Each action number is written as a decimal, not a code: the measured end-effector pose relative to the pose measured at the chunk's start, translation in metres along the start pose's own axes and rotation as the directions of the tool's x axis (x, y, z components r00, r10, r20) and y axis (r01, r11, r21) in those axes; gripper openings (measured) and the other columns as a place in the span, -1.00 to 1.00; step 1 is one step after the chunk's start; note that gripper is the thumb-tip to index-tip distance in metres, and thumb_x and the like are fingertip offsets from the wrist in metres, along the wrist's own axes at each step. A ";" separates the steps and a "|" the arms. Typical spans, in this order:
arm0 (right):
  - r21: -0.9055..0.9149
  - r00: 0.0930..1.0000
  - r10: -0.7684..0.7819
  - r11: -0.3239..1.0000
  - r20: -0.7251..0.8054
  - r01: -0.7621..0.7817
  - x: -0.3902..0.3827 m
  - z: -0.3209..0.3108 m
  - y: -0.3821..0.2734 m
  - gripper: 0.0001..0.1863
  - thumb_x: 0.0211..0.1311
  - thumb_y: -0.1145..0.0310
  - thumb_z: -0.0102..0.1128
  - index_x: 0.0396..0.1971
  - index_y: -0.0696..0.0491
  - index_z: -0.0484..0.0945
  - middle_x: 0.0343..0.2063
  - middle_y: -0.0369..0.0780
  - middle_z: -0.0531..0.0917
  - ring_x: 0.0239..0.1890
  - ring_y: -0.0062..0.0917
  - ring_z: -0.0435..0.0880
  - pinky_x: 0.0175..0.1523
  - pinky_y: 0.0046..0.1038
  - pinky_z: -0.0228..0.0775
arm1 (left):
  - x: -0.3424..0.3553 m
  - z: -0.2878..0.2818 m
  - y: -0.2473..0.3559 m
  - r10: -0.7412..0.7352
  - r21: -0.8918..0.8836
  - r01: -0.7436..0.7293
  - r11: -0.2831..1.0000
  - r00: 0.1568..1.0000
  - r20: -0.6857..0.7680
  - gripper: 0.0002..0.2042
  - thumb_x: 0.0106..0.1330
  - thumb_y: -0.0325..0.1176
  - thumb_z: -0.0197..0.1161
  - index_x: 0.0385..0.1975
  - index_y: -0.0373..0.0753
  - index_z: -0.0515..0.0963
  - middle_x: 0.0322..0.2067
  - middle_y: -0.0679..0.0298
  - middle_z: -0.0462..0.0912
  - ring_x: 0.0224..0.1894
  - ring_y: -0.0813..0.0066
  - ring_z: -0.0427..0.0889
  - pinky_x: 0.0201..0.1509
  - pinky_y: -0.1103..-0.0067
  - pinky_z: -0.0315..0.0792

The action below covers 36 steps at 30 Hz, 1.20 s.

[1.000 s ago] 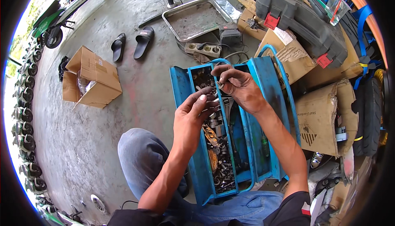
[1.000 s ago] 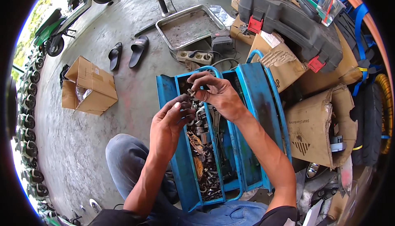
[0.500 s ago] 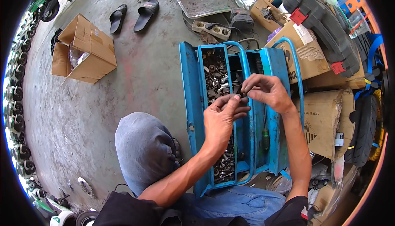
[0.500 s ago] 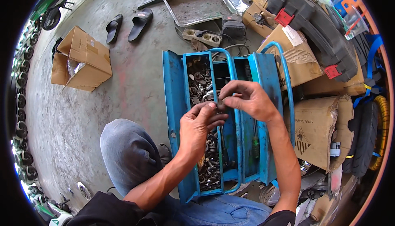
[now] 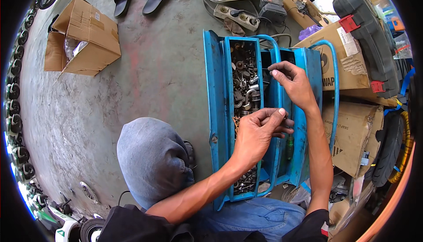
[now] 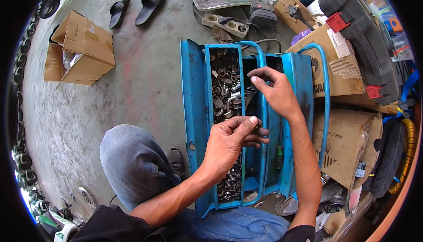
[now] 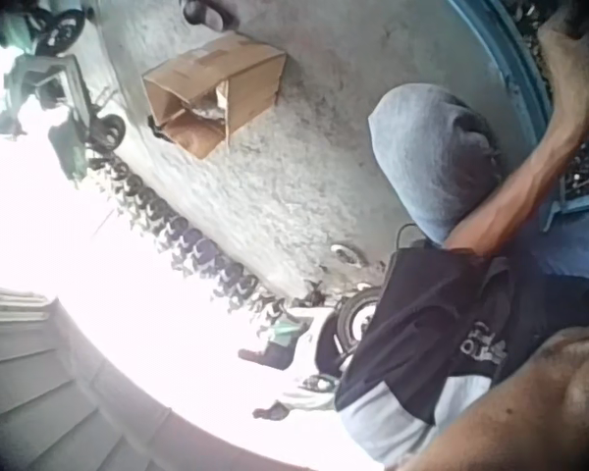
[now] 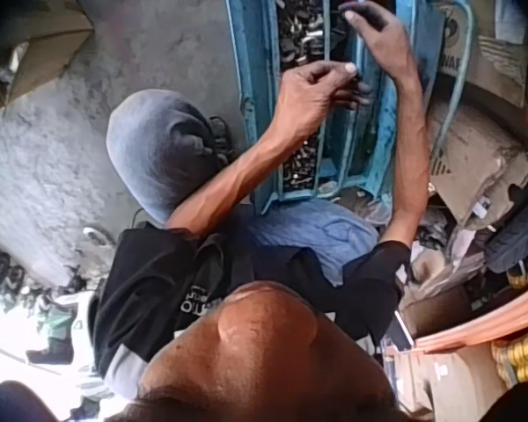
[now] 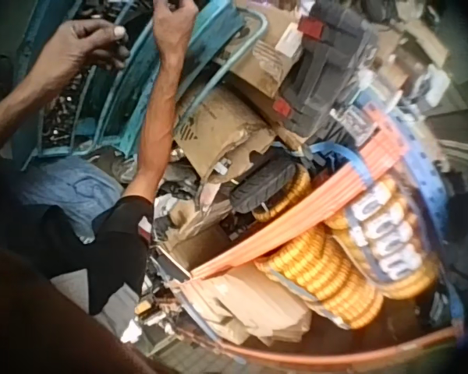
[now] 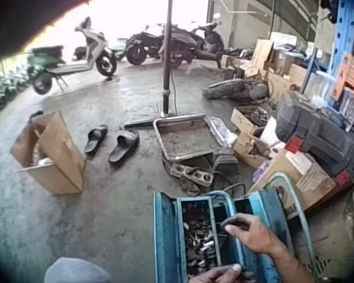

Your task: The person works on a scooter by removing a long metal component using a tool, opens the seat to access the battery compartment, and then searches through a blue metal toolbox to select several small screws.

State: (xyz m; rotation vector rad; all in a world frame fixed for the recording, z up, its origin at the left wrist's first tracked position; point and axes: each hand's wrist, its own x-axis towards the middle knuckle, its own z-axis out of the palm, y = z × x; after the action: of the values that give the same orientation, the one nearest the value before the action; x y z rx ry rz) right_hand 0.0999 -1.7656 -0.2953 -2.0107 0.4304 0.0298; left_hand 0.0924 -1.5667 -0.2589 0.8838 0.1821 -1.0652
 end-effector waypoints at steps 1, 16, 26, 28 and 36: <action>0.000 1.000 0.005 1.000 0.003 -0.005 0.003 0.003 -0.002 -0.77 0.31 0.35 0.20 -0.15 0.16 0.63 -0.29 -0.23 0.69 -0.25 -0.61 0.63 -0.15 -0.52 0.46 | 0.001 -0.001 0.002 -0.003 0.012 0.003 1.000 1.000 -0.001 -0.64 0.40 -0.15 0.22 -0.19 -0.42 0.57 -0.33 0.08 0.72 -0.31 0.39 0.74 -0.22 0.55 0.56; -0.259 0.989 -0.148 0.956 -0.024 0.137 0.020 0.032 0.000 -0.78 0.25 0.36 0.17 -0.16 0.09 0.63 -0.18 -0.11 0.56 -0.10 -0.20 0.59 0.05 -0.30 0.43 | 0.007 -0.010 0.007 -0.024 0.060 0.029 0.998 0.995 -0.096 -0.63 0.29 -0.19 0.36 -0.14 -0.41 0.53 -0.31 0.08 0.71 -0.30 0.38 0.74 -0.21 0.58 0.55; -0.624 0.890 -0.448 0.722 -0.092 0.299 0.023 0.048 0.009 -0.67 0.12 0.35 0.26 -0.07 -0.01 0.63 0.21 -0.04 0.37 0.32 -0.18 0.28 0.25 -0.02 0.21 | 0.012 -0.011 -0.003 -0.095 0.161 0.085 0.983 0.994 0.054 -0.74 0.35 -0.26 0.29 -0.23 -0.37 0.55 -0.31 0.09 0.71 -0.25 0.37 0.73 -0.17 0.53 0.57; -0.642 0.804 -0.573 0.559 0.159 0.525 0.025 0.046 0.003 -0.71 0.05 0.36 0.27 -0.16 -0.07 0.66 0.34 -0.11 0.27 0.43 -0.31 0.15 0.30 -0.01 0.05 | 0.008 -0.006 -0.001 -0.196 0.280 0.123 0.952 0.948 0.250 -0.82 0.32 -0.36 0.31 -0.31 -0.38 0.57 -0.35 0.11 0.71 -0.23 0.38 0.73 -0.14 0.52 0.59; -0.741 0.838 -0.533 0.516 0.115 0.430 0.034 0.049 0.023 -0.76 0.09 0.36 0.19 -0.22 0.03 0.64 0.29 -0.07 0.34 0.43 -0.30 0.16 0.26 0.20 0.07 | 0.011 -0.001 -0.008 -0.383 0.412 0.243 0.878 0.873 0.301 -0.82 0.18 -0.52 0.41 -0.33 -0.39 0.52 -0.38 0.13 0.71 -0.21 0.41 0.74 -0.10 0.55 0.61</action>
State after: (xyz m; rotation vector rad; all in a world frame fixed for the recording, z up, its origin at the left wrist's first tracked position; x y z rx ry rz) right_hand 0.1330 -1.7419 -0.3449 -2.9182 -0.1441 -0.3339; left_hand 0.0911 -1.5751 -0.2694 0.9788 -0.2079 -1.5951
